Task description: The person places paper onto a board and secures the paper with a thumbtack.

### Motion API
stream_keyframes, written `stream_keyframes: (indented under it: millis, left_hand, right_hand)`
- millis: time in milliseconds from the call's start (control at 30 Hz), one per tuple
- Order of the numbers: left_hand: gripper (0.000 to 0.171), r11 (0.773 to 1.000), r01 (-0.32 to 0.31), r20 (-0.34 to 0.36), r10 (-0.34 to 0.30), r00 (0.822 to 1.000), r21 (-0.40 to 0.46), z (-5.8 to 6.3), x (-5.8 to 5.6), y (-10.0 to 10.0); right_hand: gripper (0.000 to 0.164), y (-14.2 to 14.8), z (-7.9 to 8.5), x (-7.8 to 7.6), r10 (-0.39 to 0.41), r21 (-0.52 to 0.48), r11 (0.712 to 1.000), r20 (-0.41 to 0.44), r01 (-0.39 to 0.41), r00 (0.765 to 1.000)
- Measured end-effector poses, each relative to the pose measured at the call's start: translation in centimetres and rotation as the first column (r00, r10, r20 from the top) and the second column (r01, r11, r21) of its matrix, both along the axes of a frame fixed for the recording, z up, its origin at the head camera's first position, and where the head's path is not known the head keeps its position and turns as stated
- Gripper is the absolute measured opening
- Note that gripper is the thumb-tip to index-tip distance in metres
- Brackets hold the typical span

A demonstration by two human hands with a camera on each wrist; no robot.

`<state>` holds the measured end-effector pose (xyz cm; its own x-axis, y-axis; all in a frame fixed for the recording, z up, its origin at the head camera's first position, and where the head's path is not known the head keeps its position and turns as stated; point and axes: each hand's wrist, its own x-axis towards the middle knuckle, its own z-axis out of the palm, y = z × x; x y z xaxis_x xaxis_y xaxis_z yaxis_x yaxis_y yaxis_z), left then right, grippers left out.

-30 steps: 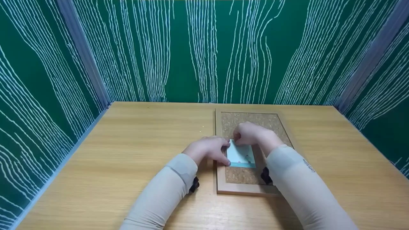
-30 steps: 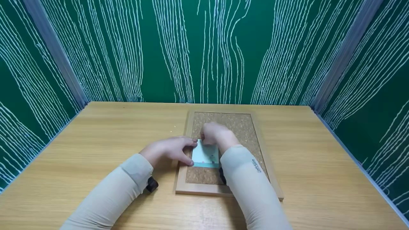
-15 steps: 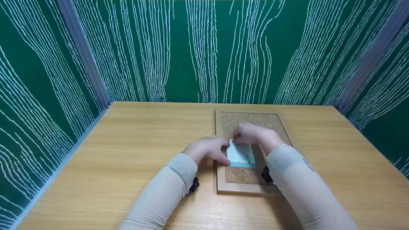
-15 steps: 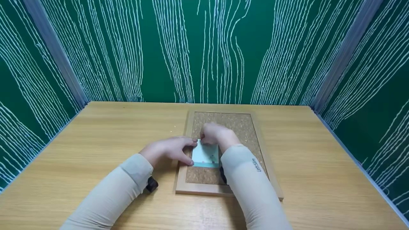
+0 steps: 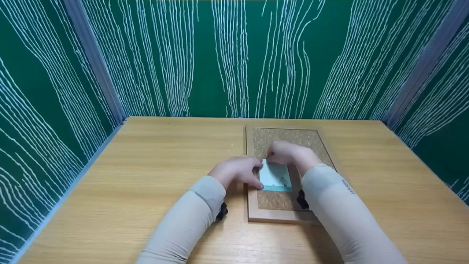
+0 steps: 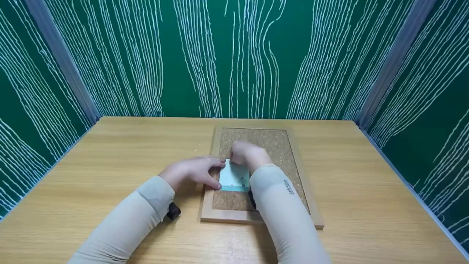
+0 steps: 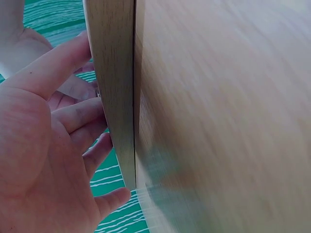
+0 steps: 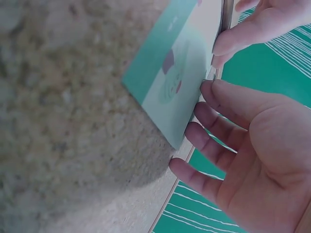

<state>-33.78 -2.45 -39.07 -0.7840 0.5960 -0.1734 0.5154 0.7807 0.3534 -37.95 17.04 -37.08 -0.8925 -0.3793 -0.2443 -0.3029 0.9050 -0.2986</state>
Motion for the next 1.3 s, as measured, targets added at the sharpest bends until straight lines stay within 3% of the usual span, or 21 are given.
stream_keyframes:
  millis: [233,733,967,1300]
  left_hand:
    - [0.076,1.0,-0.018,0.018,0.018,1.0,0.007,0.22,0.13,0.04]
    - [0.078,0.999,-0.033,0.034,0.033,0.999,0.006,0.08,0.04,-0.05]
    - [0.077,1.0,-0.011,0.012,0.011,1.0,0.0,-0.18,-0.24,0.05]
    - [0.078,0.999,-0.026,0.035,0.025,0.999,0.02,-0.4,-0.3,-0.06]
  right_hand:
    - [0.022,0.09,0.13,0.13,-0.065,-0.033,0.997,0.026,0.066,0.998]
    - [0.021,0.45,0.13,0.08,-0.08,-0.075,0.994,0.043,0.083,0.996]
    - [0.021,0.54,0.07,-0.01,-0.03,-0.077,0.997,0.009,0.031,1.0]
    - [0.02,0.41,-0.13,0.07,-0.073,-0.086,0.993,0.022,0.075,0.997]
